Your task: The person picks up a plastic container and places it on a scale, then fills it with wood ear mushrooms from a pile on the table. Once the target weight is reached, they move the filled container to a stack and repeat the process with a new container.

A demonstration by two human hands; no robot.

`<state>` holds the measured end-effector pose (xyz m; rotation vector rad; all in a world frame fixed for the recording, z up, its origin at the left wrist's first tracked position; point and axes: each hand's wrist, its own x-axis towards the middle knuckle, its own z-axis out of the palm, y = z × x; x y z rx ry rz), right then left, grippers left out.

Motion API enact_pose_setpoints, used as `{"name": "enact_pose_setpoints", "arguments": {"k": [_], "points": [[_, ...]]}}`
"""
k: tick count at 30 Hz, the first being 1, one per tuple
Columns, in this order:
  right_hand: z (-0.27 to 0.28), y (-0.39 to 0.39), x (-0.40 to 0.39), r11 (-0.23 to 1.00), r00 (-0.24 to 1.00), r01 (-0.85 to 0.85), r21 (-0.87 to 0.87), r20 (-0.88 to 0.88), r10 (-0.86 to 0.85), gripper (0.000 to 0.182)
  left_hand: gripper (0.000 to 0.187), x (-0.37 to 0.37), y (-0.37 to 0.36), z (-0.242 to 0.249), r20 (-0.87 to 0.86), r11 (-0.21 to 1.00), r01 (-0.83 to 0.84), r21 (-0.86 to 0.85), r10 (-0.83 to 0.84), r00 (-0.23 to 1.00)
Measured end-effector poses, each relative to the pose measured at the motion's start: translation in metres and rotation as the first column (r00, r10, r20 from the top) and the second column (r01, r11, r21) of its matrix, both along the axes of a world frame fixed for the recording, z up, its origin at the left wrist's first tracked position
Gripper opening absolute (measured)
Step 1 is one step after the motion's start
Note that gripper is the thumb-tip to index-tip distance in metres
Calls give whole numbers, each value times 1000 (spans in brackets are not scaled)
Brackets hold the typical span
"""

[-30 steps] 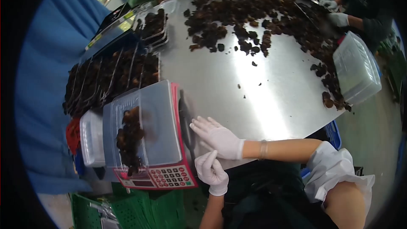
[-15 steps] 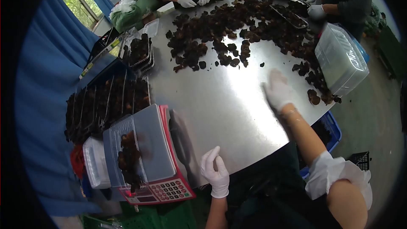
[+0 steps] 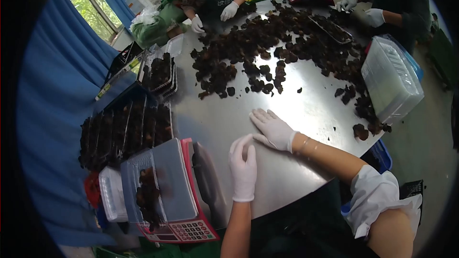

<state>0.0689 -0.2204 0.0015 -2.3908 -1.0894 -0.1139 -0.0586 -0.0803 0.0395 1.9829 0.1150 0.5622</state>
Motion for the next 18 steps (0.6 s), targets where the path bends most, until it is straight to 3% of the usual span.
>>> {"name": "enact_pose_setpoints", "arguments": {"k": [2, 6, 8, 10, 13, 14, 18], "points": [[-8, 6, 21, 1000, 999, -8, -13, 41, 8, 68, 28, 28, 4, -2, -41, 994, -2, -113, -3, 999], [2, -42, 55, 911, 912, 400, -97, -56, -407, 74, 26, 48, 13, -25, -145, 986, -33, -166, 9, 989], [19, -61, 59, 805, 864, 498, -323, 103, -493, 74, 23, 46, 9, -19, -136, 999, 7, -46, -13, 991], [46, -62, 65, 818, 880, 453, -354, 27, -475, 68, 22, 48, 6, -17, -176, 1000, -10, -23, 6, 984], [52, -30, 78, 984, 984, 175, 31, -46, -173, 56, 21, 49, 3, -18, -188, 998, -19, 53, 29, 982], [47, -14, 83, 991, 994, 85, 100, -73, -78, 61, 21, 49, 3, -18, -160, 995, -14, 96, 30, 987], [41, 62, 97, 997, 997, -12, 71, 71, 7, 79, 21, 51, 6, -24, -157, 994, -42, 101, 57, 986]]}}
